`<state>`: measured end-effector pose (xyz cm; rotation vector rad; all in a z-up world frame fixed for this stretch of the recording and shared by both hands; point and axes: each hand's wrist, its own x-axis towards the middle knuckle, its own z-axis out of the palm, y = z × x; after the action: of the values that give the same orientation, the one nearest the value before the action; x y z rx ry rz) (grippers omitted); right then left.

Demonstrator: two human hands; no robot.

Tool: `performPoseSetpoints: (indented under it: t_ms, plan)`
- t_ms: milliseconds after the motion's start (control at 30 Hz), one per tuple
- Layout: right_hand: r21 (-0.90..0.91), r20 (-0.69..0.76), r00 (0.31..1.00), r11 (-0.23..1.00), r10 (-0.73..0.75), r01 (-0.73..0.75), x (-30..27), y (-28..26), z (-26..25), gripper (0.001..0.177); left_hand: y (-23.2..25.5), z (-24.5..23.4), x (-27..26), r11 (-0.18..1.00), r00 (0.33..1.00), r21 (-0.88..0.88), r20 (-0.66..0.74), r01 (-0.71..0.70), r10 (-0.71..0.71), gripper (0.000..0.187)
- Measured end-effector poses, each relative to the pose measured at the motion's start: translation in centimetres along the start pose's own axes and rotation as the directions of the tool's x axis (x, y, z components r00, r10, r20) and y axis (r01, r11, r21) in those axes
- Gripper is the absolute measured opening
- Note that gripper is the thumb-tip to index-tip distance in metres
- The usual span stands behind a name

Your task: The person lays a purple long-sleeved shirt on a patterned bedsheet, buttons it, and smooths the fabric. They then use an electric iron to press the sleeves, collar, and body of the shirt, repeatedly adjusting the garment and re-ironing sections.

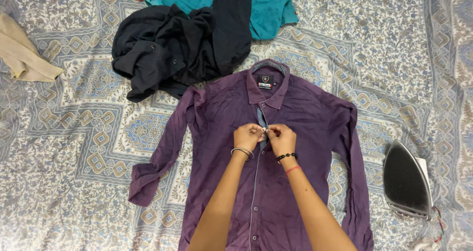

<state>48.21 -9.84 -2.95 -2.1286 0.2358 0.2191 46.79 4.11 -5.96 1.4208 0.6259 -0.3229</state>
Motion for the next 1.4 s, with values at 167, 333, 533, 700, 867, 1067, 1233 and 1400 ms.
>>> performPoseSetpoints:
  t_ms: [167,333,533,700,867,1067,1233,1400]
  plan:
    - [-0.002,0.029,0.999,0.999,0.041,-0.041,-0.2,-0.5,-0.1,0.016,0.0,0.3,-0.3,0.992,0.996,0.114,-0.060,-0.059,0.066,0.010]
    - [0.231,0.155,0.968,0.945,0.198,-0.230,0.3,0.7,0.0,0.016,-0.5,0.1,0.1,0.984,0.994,0.148,-0.022,-0.104,0.108,0.010]
    - [0.240,0.215,0.965,0.949,0.152,-0.203,1.3,2.4,0.1,0.007,0.3,0.3,-0.2,0.978,0.994,0.182,-0.014,-0.101,0.105,0.019]
    - [0.185,0.180,0.974,0.968,0.134,-0.168,1.0,2.1,0.8,0.007,0.8,0.8,-0.1,0.921,0.991,0.375,-0.029,-0.109,0.129,0.027]
    - [0.226,0.233,0.962,0.953,0.146,-0.199,0.5,1.9,0.5,0.008,-0.2,0.8,0.5,0.951,0.987,0.274,-0.025,-0.144,0.157,0.017]
    - [0.290,0.149,0.980,0.942,0.131,-0.170,0.7,1.4,0.6,0.010,-0.5,1.1,0.3,0.936,0.986,0.335,-0.084,-0.111,0.147,0.016]
    - [0.118,0.097,0.995,0.993,0.022,-0.033,0.2,0.6,0.1,0.016,-0.6,1.0,-0.4,0.962,0.987,0.252,-0.089,-0.110,0.136,0.020]
    - [0.065,0.133,0.990,0.997,-0.044,0.035,0.8,0.7,-0.2,0.031,-1.9,0.8,0.0,0.995,0.996,0.031,-0.012,-0.091,0.092,0.026]
